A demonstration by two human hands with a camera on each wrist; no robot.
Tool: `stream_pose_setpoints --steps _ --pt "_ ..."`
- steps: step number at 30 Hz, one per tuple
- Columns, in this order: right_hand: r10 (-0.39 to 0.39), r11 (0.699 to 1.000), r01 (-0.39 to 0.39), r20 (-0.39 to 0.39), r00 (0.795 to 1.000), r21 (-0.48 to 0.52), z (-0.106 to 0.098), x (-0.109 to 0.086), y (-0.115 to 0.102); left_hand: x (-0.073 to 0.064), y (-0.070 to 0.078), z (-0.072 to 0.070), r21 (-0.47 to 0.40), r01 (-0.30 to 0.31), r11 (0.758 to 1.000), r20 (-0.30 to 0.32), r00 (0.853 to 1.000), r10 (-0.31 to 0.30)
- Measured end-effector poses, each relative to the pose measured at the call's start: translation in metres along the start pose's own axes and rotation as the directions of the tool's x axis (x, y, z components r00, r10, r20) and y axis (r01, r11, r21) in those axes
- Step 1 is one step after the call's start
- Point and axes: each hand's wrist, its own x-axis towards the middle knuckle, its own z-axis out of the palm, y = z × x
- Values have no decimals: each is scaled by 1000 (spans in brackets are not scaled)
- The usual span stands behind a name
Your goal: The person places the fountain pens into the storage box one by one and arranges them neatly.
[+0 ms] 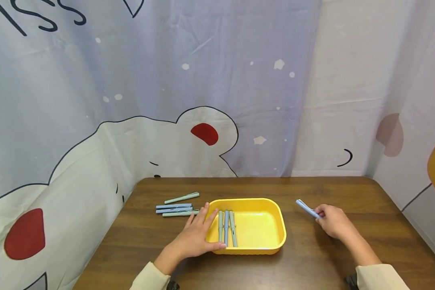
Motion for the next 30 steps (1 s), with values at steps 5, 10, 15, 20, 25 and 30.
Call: stream_pose_setpoints --steps 5,10,15,20,25,30 --pt "64 993 -68 43 997 91 -6 -4 -12 -1 1 -2 4 -3 1000 5 1000 3" --pt "97 961 -126 126 987 246 -13 -5 -25 -2 1 -4 4 -5 1000 0 1000 5" --pt "117 891 -199 217 969 408 -16 -6 -37 -2 1 -4 9 0 1000 -3 1000 0" --pt "137 727 -315 320 937 610 -13 -7 -47 -2 2 -6 7 3 1000 -3 1000 -3" --pt "87 535 -387 407 909 751 -8 -5 -55 -2 3 -6 -2 7 1000 6 1000 -7" --pt "-25 434 -414 471 882 800 -4 -6 -61 -3 3 -6 -6 8 1000 8 1000 -8"
